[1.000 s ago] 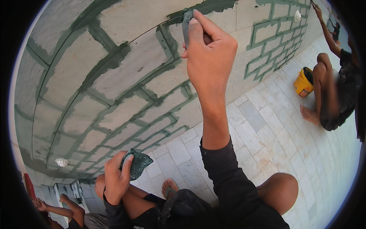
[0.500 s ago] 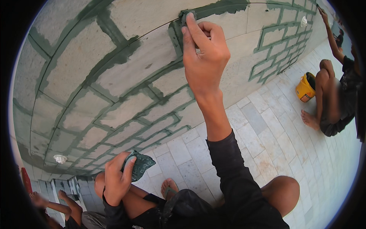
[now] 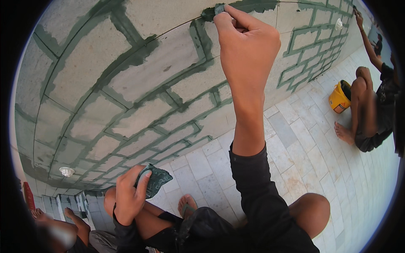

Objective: The person applies green grout into the joints of a stone block wall using a small spreader and their fingers.

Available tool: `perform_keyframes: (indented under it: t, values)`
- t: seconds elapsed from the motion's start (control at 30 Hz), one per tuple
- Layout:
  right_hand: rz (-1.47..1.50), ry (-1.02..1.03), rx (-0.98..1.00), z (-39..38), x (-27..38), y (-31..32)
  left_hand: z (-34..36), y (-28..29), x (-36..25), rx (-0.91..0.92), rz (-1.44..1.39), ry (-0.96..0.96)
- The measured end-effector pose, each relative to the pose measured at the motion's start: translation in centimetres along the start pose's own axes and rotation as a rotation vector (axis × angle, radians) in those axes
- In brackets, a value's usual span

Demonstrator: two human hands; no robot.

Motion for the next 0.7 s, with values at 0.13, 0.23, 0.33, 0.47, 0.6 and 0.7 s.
perform_keyframes:
  t: [0.13, 0.23, 0.33, 0.47, 0.6, 0.7]
  values:
    - [0.049, -0.102, 0.049, -1.2, 0.7, -1.4, 0.0, 0.2, 0.4, 0.009, 0.023, 0.009]
    - [0.042, -0.038, 0.037, -2.7, 1.4, -2.8, 0.0, 0.2, 0.7, 0.013, 0.026, 0.012]
    - [0.038, 0.006, 0.019, -4.4, 2.1, -4.1, 0.0, 0.1, 0.7, 0.021, 0.030, 0.010]
    - [0.094, -0.026, 0.090, -5.2, 1.4, -3.0, -0.1, 0.2, 0.6, 0.003, 0.043, -0.008]
    - [-0.014, 0.186, -0.016, -4.1, -0.1, -1.8, -0.4, 0.4, 0.7, 0.006, 0.020, 0.008]
    - [-0.196, 0.372, -0.081, -3.9, -1.1, -2.8, -0.4, 0.5, 0.7, 0.016, 0.015, -0.004]
Point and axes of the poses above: each hand's wrist, its own z-axis towards the middle knuckle, its own y-axis out of the back of the hand, x = y × z, the point moved 3 cm from there along z, towards the middle knuckle, and after that the axes turned 1 degree about -y, right-handed, at the moved point
